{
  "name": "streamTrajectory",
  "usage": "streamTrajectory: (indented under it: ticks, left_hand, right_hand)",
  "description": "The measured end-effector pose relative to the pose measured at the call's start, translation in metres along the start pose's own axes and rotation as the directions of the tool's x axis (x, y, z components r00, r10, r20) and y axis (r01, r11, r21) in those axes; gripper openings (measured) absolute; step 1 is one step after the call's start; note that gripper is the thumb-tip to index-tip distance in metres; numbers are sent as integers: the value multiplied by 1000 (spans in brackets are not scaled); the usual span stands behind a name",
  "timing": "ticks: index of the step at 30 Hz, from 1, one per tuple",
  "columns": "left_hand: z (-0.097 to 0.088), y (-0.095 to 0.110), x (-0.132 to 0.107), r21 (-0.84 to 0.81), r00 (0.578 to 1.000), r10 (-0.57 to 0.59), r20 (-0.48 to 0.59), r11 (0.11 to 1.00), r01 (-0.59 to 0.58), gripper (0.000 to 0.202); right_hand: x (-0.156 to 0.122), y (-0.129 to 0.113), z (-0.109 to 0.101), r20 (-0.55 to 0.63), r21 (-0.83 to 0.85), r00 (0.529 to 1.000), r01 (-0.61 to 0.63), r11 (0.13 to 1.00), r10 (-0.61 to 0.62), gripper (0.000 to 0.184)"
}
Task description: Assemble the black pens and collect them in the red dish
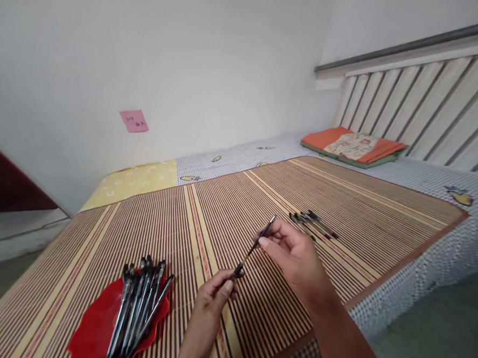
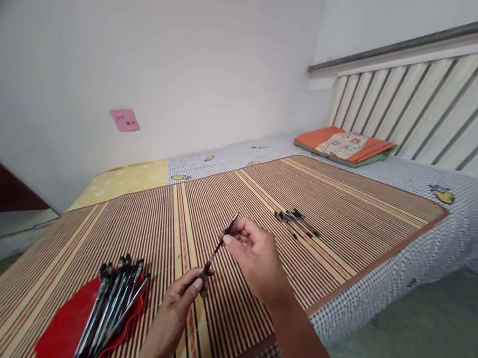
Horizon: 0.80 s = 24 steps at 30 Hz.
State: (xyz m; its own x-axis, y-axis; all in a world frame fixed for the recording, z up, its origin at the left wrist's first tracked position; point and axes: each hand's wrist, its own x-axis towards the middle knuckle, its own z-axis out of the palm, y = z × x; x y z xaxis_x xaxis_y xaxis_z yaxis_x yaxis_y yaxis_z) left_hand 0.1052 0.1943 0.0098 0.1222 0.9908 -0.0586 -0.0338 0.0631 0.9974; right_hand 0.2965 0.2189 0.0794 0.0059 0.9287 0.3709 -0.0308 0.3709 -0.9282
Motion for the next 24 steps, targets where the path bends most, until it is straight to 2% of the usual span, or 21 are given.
streamTrajectory:
  ticks: [6, 11, 15, 19, 21, 24]
  left_hand:
    - [1, 0, -3, -23, 999, 28, 41, 999, -27, 31]
    - [4, 1, -6, -143, 994, 9, 110, 990, 7, 35]
    - [5, 2, -8, -257, 995, -21, 97, 965, 45, 39]
    - [6, 4, -8, -315, 994, -16, 105, 948, 48, 40]
    - [7, 5, -8, -308, 992, -20, 121, 950, 57, 39]
    - [8, 6, -8, -293, 990, -42, 132, 953, 79, 38]
  right_hand:
    - [-3, 5, 5, 155, -36, 985, -72, 997, 76, 7]
    - [-2, 15, 10, 244, 10, 962, -126, 992, 120, 5]
    - [-1, 14, 8, 300, 26, 947, -129, 991, 115, 8]
    - [1, 11, 2, 243, 43, 960, -154, 987, 140, 23]
    - [2, 11, 1, 199, 58, 968, -167, 984, 152, 25]
    - [2, 12, 2, 201, 67, 966, -181, 981, 165, 26]
